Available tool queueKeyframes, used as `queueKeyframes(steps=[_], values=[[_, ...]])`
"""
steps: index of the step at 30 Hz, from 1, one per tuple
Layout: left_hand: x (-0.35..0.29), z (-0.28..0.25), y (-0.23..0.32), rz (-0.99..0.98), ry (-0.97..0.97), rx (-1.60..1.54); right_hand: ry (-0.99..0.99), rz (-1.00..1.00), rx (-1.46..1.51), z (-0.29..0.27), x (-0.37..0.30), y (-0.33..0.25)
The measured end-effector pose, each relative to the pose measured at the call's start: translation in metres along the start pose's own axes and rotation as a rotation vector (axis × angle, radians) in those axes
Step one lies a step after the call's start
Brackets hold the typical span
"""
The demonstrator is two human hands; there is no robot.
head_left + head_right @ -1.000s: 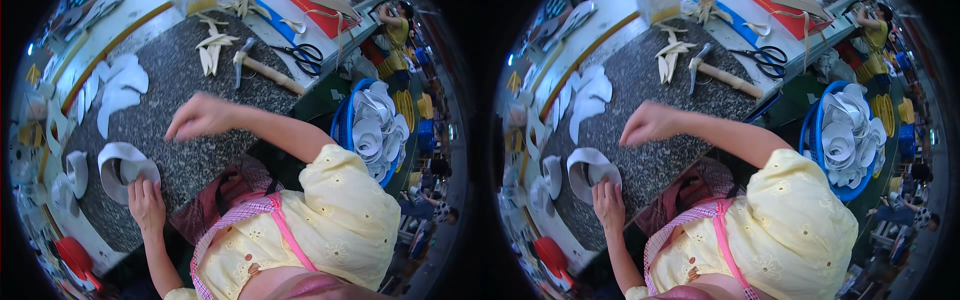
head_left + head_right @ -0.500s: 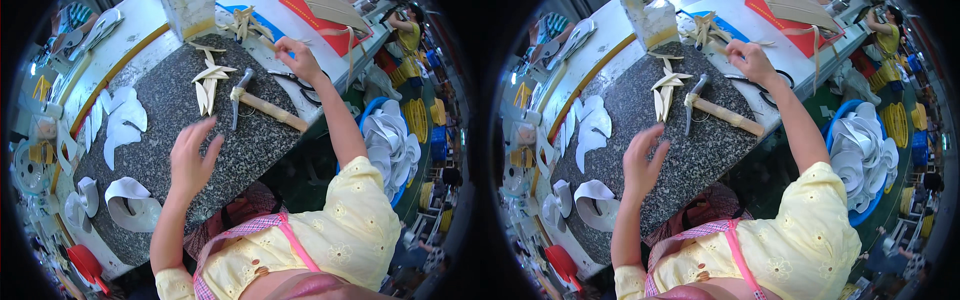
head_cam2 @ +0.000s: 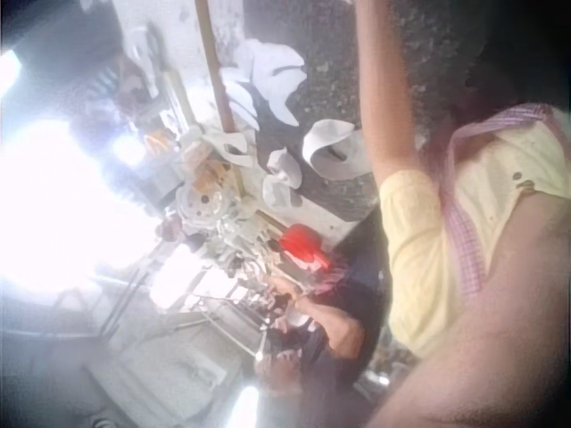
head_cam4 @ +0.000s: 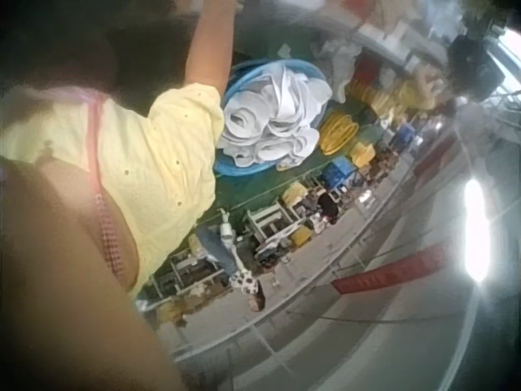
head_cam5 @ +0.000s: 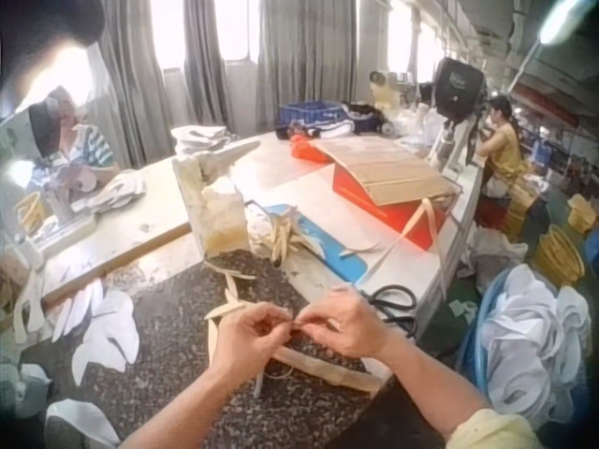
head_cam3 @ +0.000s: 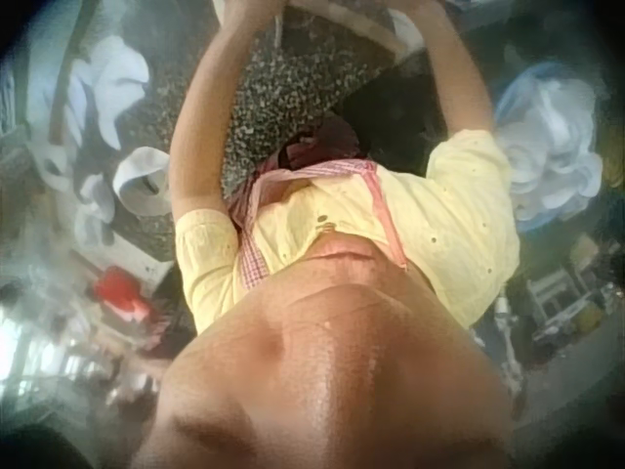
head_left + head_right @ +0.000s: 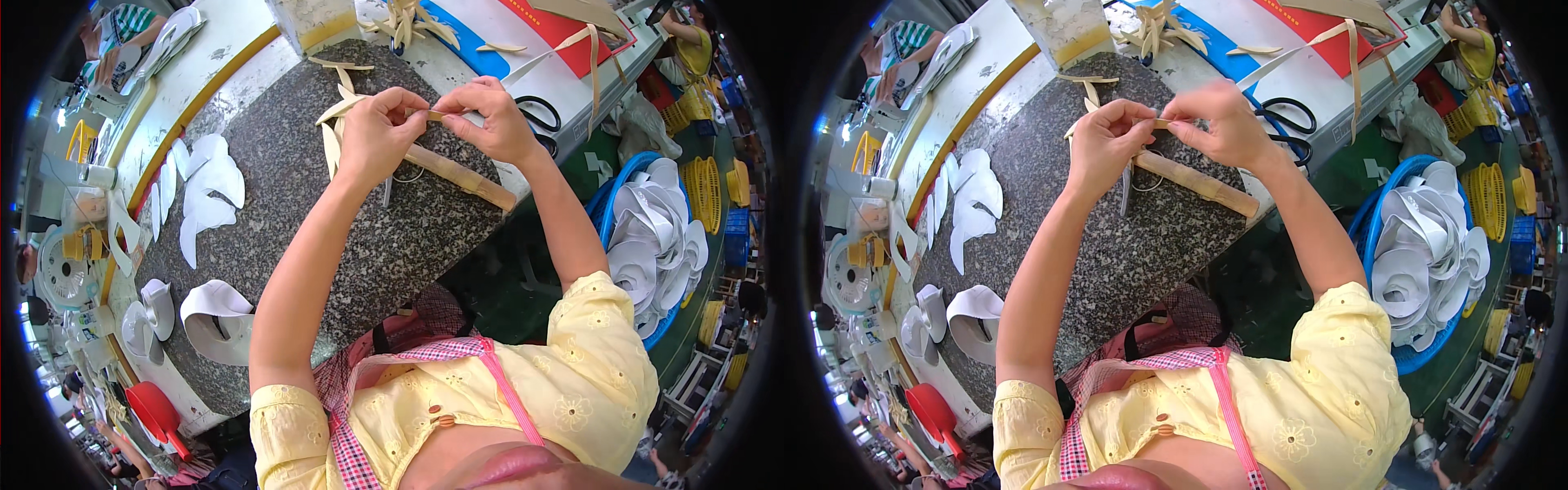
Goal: The person shapes shoe upper pieces by hand, dips reinforcement strips into a bowl of liquid, and presses the inner linings and outer shoe components together to assemble shoes.
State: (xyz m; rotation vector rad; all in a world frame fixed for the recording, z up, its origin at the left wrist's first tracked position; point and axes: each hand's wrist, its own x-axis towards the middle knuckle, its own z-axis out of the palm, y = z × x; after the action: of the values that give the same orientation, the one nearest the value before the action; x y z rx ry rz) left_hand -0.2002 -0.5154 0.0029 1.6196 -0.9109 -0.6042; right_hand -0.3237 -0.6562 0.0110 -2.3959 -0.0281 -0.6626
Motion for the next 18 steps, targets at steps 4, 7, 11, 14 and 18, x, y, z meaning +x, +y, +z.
queueKeyframes(steps=[4, 7, 11, 14, 18], values=[[-0.005, 0.001, 0.001, 0.102, 0.035, 0.099, 0.038, 0.025, -0.063, 0.008, 0.004, -0.006], [-0.012, 0.003, 0.008, 0.21, 0.089, 0.176, 0.052, 0.035, -0.098, 0.011, 0.005, -0.007], [-0.021, 0.014, 0.004, 0.558, 0.326, 0.334, 0.103, 0.196, 0.226, 0.02, 0.009, -0.014], [-0.04, 0.009, 0.021, 0.62, 0.467, 0.221, 0.141, 0.356, 0.247, 0.029, 0.007, -0.002], [-0.076, -0.025, 0.032, 0.142, 0.426, -0.415, 0.01, 0.043, -0.477, 0.043, -0.009, -0.013]])
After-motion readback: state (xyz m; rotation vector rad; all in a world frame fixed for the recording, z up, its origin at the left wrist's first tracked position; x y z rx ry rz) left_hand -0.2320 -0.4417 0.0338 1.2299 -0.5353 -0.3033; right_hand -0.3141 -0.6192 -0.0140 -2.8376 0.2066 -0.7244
